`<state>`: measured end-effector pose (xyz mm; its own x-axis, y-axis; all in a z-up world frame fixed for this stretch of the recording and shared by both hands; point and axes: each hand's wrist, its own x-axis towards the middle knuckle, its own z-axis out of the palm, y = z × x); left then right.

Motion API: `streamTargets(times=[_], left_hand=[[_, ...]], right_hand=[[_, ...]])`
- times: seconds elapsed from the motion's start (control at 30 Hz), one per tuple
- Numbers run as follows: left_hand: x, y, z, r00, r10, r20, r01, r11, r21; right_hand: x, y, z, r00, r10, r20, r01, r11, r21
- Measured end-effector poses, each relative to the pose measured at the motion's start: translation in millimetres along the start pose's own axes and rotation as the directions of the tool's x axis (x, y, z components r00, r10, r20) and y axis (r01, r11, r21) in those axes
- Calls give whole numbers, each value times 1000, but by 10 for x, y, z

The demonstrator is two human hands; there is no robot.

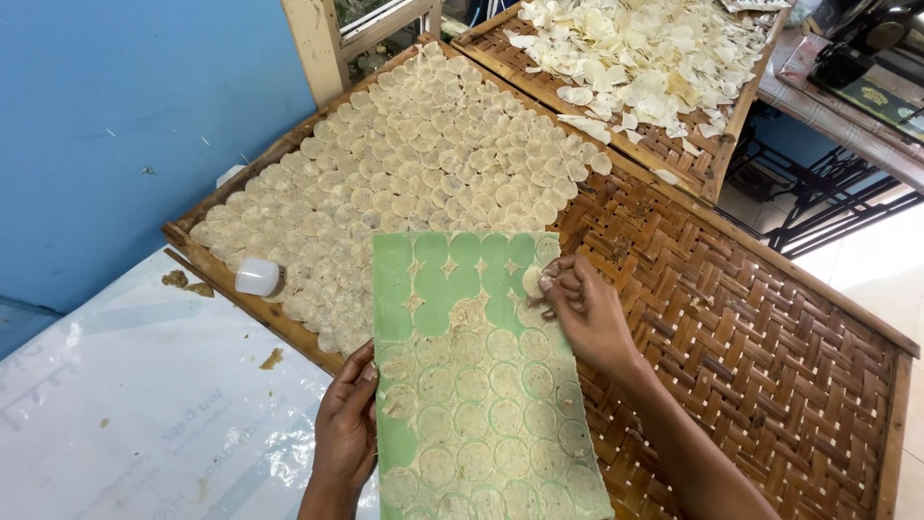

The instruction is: Preparing small round dough snacks and placing them onto a bamboo tray for drying.

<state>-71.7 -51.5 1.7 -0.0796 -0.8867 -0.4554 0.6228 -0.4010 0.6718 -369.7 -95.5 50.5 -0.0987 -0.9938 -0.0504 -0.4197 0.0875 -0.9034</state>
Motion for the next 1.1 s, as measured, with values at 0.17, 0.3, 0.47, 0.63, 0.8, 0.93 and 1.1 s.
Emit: streamTargets(times=[0.17, 0.3, 0.47, 0.63, 0.8, 0.93, 1.1], left_hand=[[32, -42, -61, 999, 22, 35, -22, 1000, 8], [74, -109, -148, 997, 36, 62, -36, 999, -2], [73, -101, -127, 1000, 19, 24, -19, 1000, -8], [64, -80, -99, 1000, 13, 4, -13, 1000, 0], [75, -81, -115, 1000, -7, -16, 8, 999, 44], [70, -60, -90, 1000, -14, -28, 15, 999, 45], [68, -57, -94, 1000, -15, -4, 15, 999, 30]], right_hand=[[368, 411, -311, 951, -277, -135, 222, 920, -322], [907, 959, -649, 979, -73, -190, -8, 919, -395], [1453, 1259, -852, 932, -214, -293, 75, 904, -421], [1963, 1509, -994, 834, -281, -474, 34, 885, -465], [2279, 1750, -1082, 747, -258, -613, -102, 866, -490], [2295, 1778, -1080, 667, -373, -645, -74, 828, -556], [2245, 1704, -1060, 665, -399, -631, -66, 811, -582]])
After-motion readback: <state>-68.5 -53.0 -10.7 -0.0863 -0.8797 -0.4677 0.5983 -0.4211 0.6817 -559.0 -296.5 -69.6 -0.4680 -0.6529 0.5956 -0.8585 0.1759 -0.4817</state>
